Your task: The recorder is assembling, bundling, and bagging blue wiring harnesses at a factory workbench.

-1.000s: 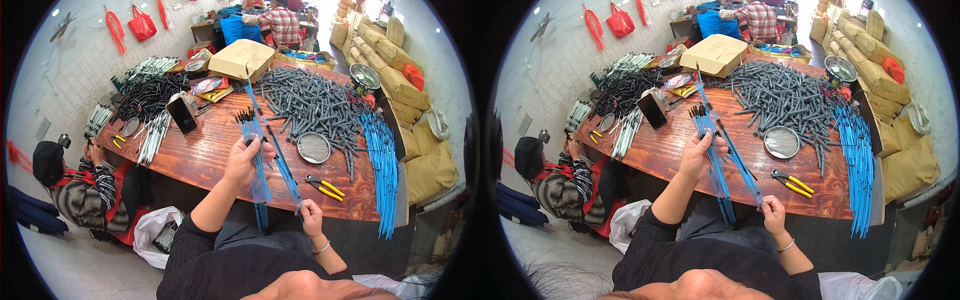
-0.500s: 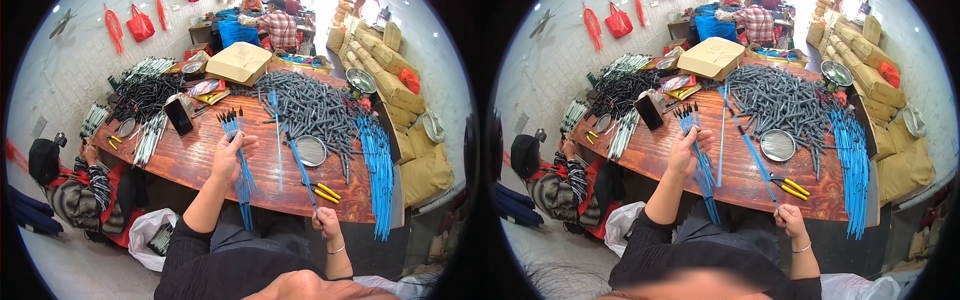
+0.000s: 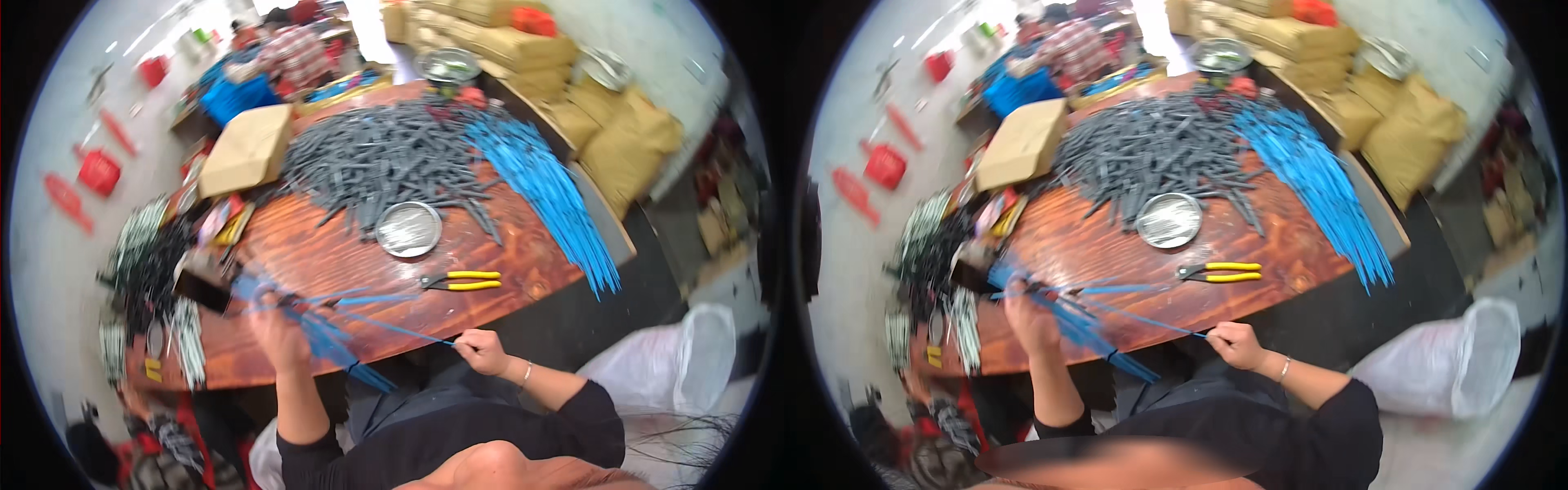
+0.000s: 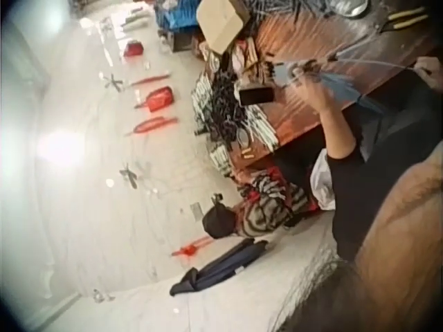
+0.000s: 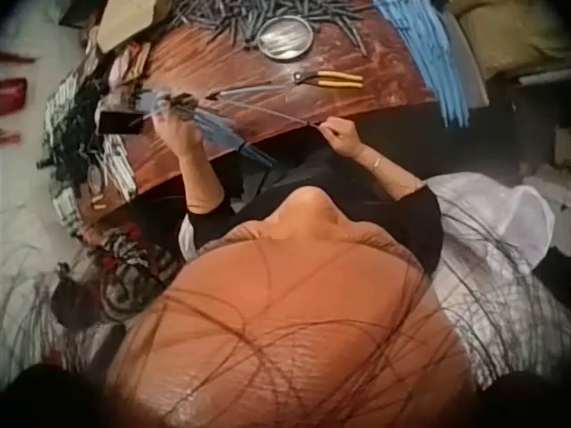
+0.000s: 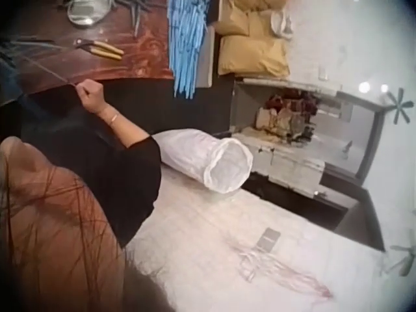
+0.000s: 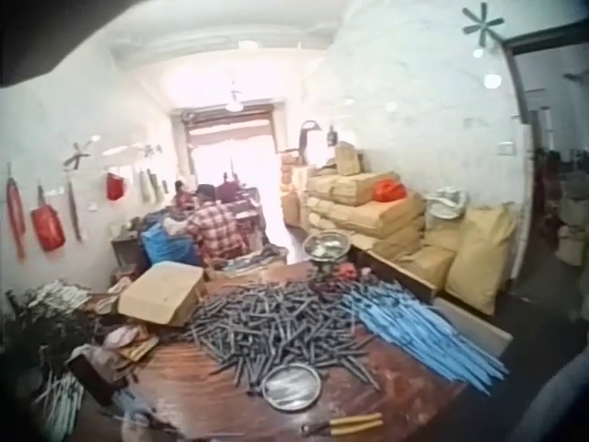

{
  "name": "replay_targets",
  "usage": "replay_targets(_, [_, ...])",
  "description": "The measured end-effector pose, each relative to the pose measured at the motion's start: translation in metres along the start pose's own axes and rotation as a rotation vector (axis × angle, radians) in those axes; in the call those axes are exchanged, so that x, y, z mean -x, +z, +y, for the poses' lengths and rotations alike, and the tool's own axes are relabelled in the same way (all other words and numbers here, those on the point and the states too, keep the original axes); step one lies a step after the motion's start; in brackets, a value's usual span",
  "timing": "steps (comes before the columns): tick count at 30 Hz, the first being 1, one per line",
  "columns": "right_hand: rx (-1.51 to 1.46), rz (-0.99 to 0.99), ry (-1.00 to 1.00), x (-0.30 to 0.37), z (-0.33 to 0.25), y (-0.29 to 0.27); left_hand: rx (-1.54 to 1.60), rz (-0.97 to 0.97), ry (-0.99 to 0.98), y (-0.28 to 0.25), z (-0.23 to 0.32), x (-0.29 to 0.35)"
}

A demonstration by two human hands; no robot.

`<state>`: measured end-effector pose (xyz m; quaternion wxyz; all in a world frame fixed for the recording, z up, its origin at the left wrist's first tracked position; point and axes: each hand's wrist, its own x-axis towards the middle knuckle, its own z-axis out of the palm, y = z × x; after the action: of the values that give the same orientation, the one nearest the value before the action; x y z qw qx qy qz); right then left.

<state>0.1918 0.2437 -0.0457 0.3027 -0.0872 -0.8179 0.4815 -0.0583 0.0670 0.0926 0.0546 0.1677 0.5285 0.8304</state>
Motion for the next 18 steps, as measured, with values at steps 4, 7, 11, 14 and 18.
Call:
replay_targets(4, [0.022,0.086,-0.044,0.002,-0.002,0.008,0.266,0.036,-0.057,0.007,0.006,0.008])
replay_targets(7, [0.035,0.144,-0.063,0.002,0.001,0.009,0.351,-0.02,-0.07,0.022,0.003,0.014])
replay_targets(11, [0.058,0.162,-0.113,0.004,0.004,0.009,0.123,-0.077,0.037,0.014,-0.009,0.009])
replay_targets(14, [0.08,0.153,-0.141,0.005,0.008,0.003,-0.07,-0.094,0.087,0.009,-0.011,0.008])
replay_targets(18, [0.08,0.14,-0.098,0.001,0.016,-0.01,-0.075,-0.078,0.008,0.005,-0.007,0.006])
